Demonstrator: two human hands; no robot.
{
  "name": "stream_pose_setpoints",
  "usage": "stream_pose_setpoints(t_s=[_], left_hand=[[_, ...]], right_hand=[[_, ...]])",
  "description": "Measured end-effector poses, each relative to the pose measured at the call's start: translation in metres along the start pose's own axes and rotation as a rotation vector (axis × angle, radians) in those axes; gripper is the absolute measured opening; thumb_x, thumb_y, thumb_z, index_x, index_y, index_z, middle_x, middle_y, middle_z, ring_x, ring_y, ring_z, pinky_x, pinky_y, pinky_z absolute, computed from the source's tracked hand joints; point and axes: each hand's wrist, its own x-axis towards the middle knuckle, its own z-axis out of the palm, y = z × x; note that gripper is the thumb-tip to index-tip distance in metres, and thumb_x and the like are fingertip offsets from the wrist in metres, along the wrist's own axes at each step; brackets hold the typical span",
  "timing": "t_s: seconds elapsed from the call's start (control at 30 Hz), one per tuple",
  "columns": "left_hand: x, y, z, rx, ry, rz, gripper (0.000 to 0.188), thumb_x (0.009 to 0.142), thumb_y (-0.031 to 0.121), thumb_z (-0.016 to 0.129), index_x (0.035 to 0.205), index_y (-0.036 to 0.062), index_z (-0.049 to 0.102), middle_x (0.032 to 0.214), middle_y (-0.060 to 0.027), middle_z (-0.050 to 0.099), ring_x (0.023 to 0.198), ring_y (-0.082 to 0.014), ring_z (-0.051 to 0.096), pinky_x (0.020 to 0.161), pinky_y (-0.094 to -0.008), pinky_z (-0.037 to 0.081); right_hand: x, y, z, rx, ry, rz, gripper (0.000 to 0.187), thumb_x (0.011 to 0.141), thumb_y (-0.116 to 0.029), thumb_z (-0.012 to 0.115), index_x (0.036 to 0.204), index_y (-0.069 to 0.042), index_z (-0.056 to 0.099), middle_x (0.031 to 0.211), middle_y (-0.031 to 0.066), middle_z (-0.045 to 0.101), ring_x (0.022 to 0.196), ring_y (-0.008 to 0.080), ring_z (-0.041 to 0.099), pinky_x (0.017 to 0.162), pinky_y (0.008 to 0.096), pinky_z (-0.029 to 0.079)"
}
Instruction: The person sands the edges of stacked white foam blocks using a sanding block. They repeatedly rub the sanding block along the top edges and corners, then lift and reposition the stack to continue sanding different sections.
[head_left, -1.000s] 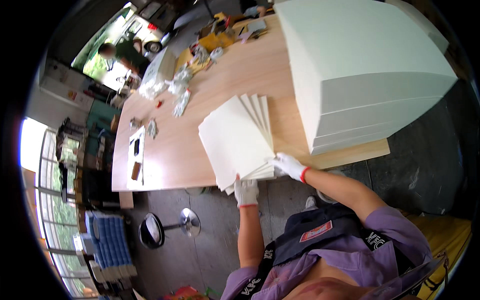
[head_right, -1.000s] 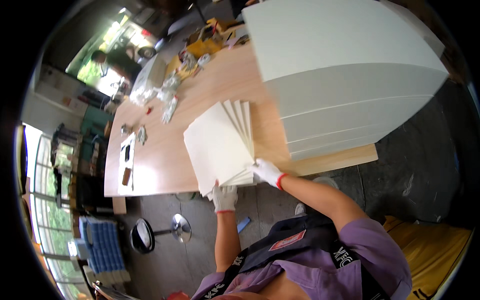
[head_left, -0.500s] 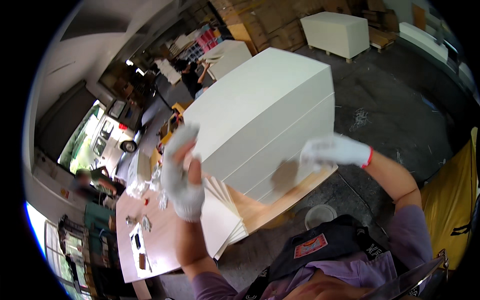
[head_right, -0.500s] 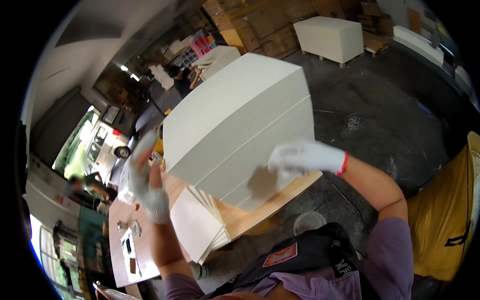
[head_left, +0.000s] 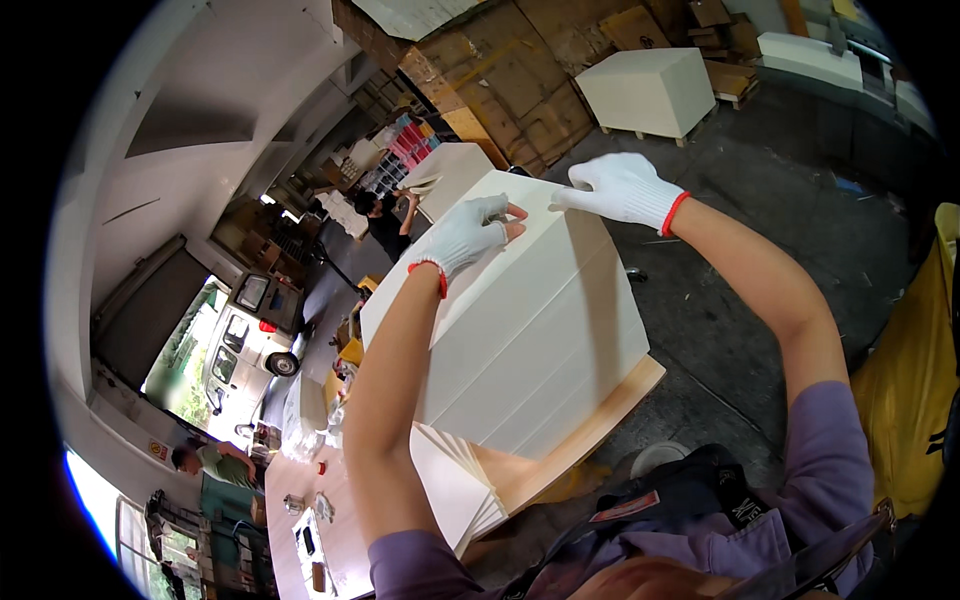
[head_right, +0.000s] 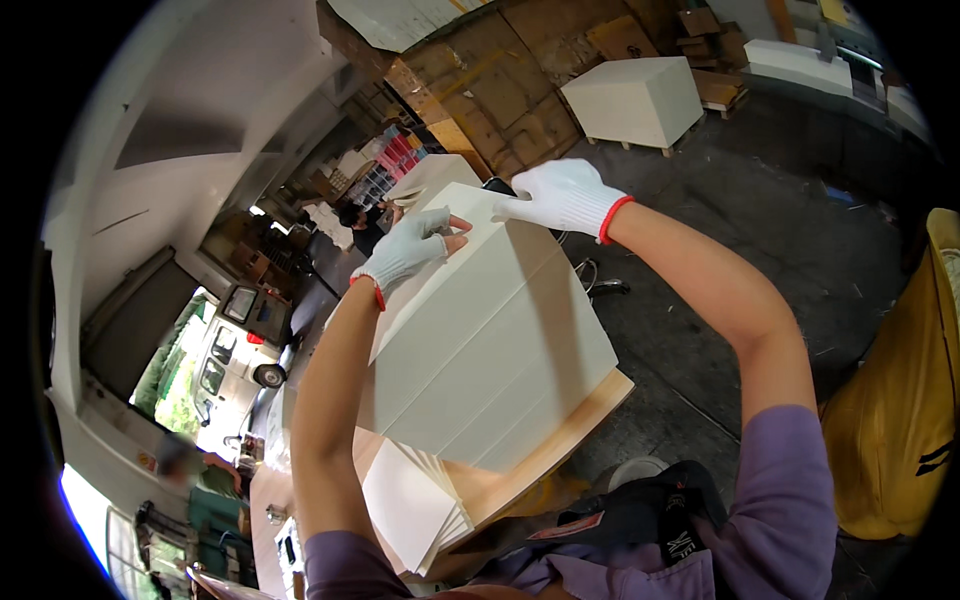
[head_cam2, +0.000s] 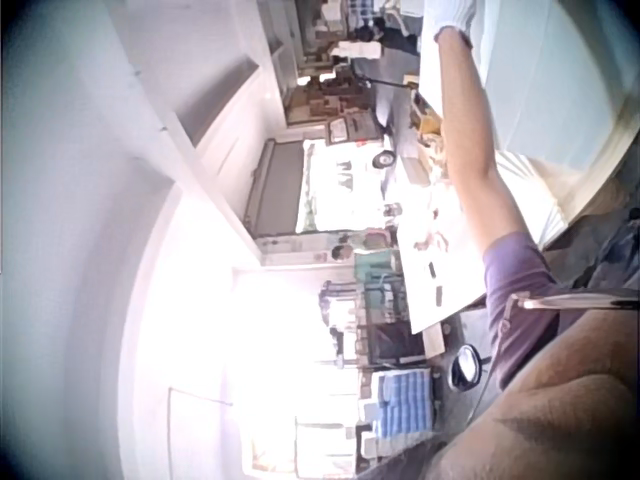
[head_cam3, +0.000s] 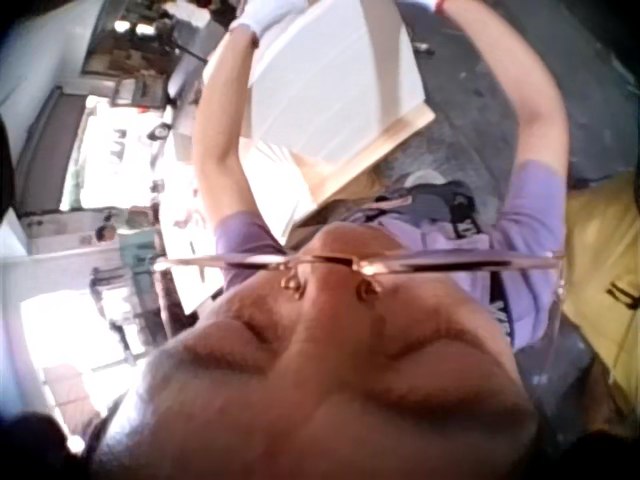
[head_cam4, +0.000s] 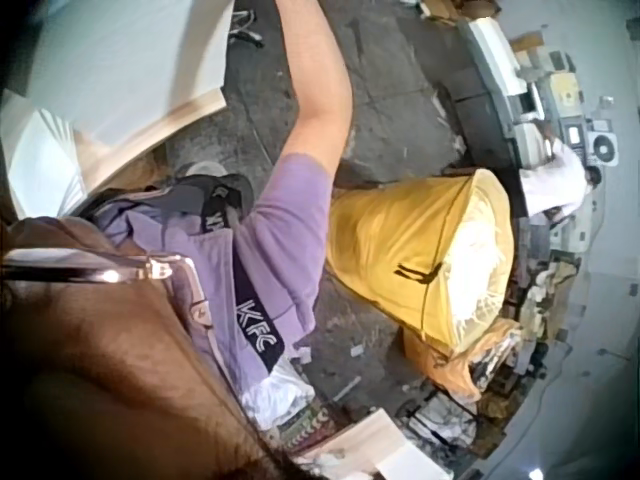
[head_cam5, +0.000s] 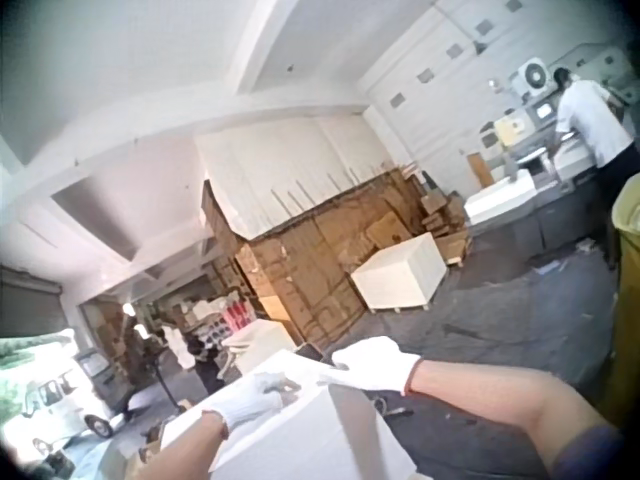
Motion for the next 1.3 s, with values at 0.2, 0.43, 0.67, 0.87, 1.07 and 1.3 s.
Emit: stream_pose_setpoints(t_s=[0.2,0.43,0.67,0.87,1.07,1.3], left_hand=[[-0.013,0.019,0.017,0.054,0.15,-0.067,0.036,0.096,0.033,0.075,0.123,0.0098,0.074,0.096,-0.0021,0.071,0.094,-0.0128,0.064,0.092,-0.0272,0.048],[-0.018,0.017,0.033,-0.148,0.282,0.064,0.038,0.103,0.026,0.066,0.137,0.0082,0.062,0.124,-0.0079,0.074,0.117,-0.0184,0.066,0.106,-0.0305,0.046],[-0.02,0.03,0.026,-0.235,0.207,0.01,0.051,0.096,0.027,0.075,0.139,0.0056,0.059,0.128,-0.0114,0.071,0.12,-0.0186,0.064,0.105,-0.0319,0.047],[-0.015,0.016,0.032,-0.263,0.217,0.065,0.056,0.093,0.026,0.077,0.142,0.0065,0.057,0.133,-0.0143,0.069,0.123,-0.0198,0.063,0.105,-0.0324,0.048],[-0.015,0.013,0.034,-0.294,0.279,0.113,0.053,0.096,0.022,0.072,0.145,0.0102,0.056,0.13,-0.0124,0.069,0.12,-0.0186,0.063,0.107,-0.0318,0.047],[-0.013,0.009,0.032,-0.089,0.337,0.157,0.044,0.098,0.02,0.068,0.141,0.0128,0.061,0.094,-0.0014,0.061,0.094,-0.0122,0.057,0.088,-0.0284,0.047]], right_hand=[[0.032,0.002,0.001,0.01,0.271,-0.367,0.054,0.102,-0.06,0.048,0.097,-0.01,0.068,0.088,0.0115,0.071,0.086,0.0326,0.07,0.072,0.0444,0.052],[0.039,-0.007,0.03,0.735,0.115,0.011,0.064,0.103,-0.063,0.048,0.088,-0.002,0.06,0.079,0.0134,0.059,0.077,0.0294,0.058,0.075,0.0414,0.045],[0.026,-0.008,0.045,0.836,0.287,0.045,0.058,0.105,-0.058,0.049,0.094,-0.002,0.061,0.082,0.0077,0.06,0.076,0.0193,0.056,0.074,0.0349,0.046],[0.026,-0.01,0.053,0.832,0.37,0.022,0.059,0.105,-0.06,0.044,0.093,-0.004,0.062,0.08,0.013,0.062,0.08,0.0288,0.062,0.079,0.0403,0.046],[0.026,-0.01,0.055,0.849,0.338,0.047,0.062,0.105,-0.062,0.044,0.091,-0.004,0.06,0.08,0.0136,0.062,0.079,0.0298,0.061,0.078,0.041,0.046],[0.026,-0.01,0.054,0.807,0.359,0.038,0.054,0.106,-0.054,0.051,0.087,-0.003,0.053,0.076,0.0056,0.049,0.074,0.0146,0.05,0.074,0.0337,0.045]])
